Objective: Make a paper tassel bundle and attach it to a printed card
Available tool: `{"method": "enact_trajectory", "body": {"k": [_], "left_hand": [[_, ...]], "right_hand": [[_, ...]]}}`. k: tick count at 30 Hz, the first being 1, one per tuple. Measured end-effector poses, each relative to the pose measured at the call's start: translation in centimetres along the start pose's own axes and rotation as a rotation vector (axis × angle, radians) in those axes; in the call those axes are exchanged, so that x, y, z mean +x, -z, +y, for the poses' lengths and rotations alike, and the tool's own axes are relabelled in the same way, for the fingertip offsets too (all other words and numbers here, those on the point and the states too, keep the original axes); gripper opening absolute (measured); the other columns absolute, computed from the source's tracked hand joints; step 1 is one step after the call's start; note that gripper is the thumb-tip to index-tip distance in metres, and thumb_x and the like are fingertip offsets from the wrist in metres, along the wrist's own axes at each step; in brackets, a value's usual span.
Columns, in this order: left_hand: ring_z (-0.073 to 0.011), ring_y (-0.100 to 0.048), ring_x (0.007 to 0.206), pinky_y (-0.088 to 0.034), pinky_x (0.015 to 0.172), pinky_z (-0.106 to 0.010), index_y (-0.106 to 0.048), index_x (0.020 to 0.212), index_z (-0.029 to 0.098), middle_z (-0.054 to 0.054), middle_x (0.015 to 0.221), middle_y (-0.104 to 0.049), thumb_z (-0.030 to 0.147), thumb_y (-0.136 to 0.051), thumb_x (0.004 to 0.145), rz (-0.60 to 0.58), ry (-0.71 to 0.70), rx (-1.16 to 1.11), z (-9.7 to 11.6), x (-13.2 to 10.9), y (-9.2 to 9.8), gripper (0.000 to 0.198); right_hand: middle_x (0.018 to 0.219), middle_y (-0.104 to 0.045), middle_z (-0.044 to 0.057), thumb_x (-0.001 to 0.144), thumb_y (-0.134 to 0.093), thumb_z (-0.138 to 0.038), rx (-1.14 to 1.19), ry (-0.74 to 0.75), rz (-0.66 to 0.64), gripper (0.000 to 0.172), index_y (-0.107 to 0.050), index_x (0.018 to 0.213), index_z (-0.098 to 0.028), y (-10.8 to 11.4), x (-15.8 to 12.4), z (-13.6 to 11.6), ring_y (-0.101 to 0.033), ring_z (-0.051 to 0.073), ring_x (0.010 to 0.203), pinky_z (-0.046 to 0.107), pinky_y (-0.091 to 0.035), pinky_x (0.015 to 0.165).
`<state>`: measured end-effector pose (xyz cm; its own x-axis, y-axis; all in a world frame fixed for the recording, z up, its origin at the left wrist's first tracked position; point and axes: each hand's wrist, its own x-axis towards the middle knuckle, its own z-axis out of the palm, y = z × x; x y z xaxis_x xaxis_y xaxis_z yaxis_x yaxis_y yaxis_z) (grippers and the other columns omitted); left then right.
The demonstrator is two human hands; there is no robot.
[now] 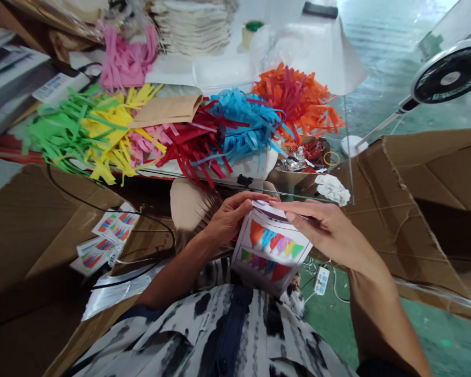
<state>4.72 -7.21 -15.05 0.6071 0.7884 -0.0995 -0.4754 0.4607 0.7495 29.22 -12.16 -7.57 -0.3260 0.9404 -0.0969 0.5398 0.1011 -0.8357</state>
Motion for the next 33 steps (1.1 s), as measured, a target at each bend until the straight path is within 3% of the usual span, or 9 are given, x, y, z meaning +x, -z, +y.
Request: {"method": "enact_trajectory", "body": {"k": [8,15,19,29,33], "left_hand": [[-0.0264,-0.072,0.124,-0.054,0.107,-0.037,-0.083,0.121,0.027,-0.009,0.133,-0.078,0.051,-0.077,0.095,-0.051,-0.054,0.183,0.2,-0.5,-0.9,0.036],[-0.0282,-0.070,0.130,-0.052,0.114,-0.041,-0.080,0.129,0.029,-0.009,0.135,-0.077,0.044,-0.078,0.096,-0.064,-0.171,0.325,0.7,-0.9,-1.8,0.037],[-0.0277,-0.071,0.129,-0.054,0.113,-0.040,-0.079,0.132,0.030,-0.009,0.136,-0.077,0.039,-0.082,0.093,-0.066,-0.236,0.341,0.4,-0.9,-1.9,0.040],[-0.0251,-0.069,0.130,-0.055,0.110,-0.036,-0.068,0.145,0.030,-0.009,0.143,-0.072,0.034,-0.078,0.097,-0.100,-0.297,0.343,-0.6,-1.1,-1.6,0.049],[-0.0274,-0.062,0.140,-0.048,0.120,-0.040,-0.061,0.152,0.029,-0.009,0.150,-0.067,0.039,-0.068,0.103,-0.078,-0.316,0.495,-0.3,-1.4,-2.0,0.050]], "right_hand": [[0.114,-0.083,0.002,0.097,-0.077,-0.047,-0.033,-0.039,0.100,0.026,-0.083,0.119,-0.036,0.2,0.2,-2.2,-0.077,0.020,0.097,0.027,-0.061,0.078],[0.106,-0.080,0.004,0.099,-0.073,-0.048,-0.282,0.109,0.126,0.021,-0.084,0.109,-0.032,0.3,0.8,-3.7,-0.073,0.019,0.087,0.031,-0.055,0.072],[0.102,-0.078,0.004,0.100,-0.073,-0.045,-0.273,0.084,0.164,0.018,-0.083,0.104,-0.031,-0.3,0.7,-3.9,-0.071,0.016,0.080,0.029,-0.052,0.064],[0.104,-0.078,0.005,0.098,-0.075,-0.042,-0.247,0.037,0.260,0.015,-0.083,0.103,-0.030,-1.1,0.7,-4.4,-0.071,0.017,0.080,0.027,-0.052,0.058],[0.106,-0.077,0.007,0.101,-0.070,-0.042,-0.298,0.106,0.254,0.019,-0.085,0.104,-0.032,-1.2,1.1,-4.8,-0.072,0.020,0.082,0.031,-0.055,0.062]]}}
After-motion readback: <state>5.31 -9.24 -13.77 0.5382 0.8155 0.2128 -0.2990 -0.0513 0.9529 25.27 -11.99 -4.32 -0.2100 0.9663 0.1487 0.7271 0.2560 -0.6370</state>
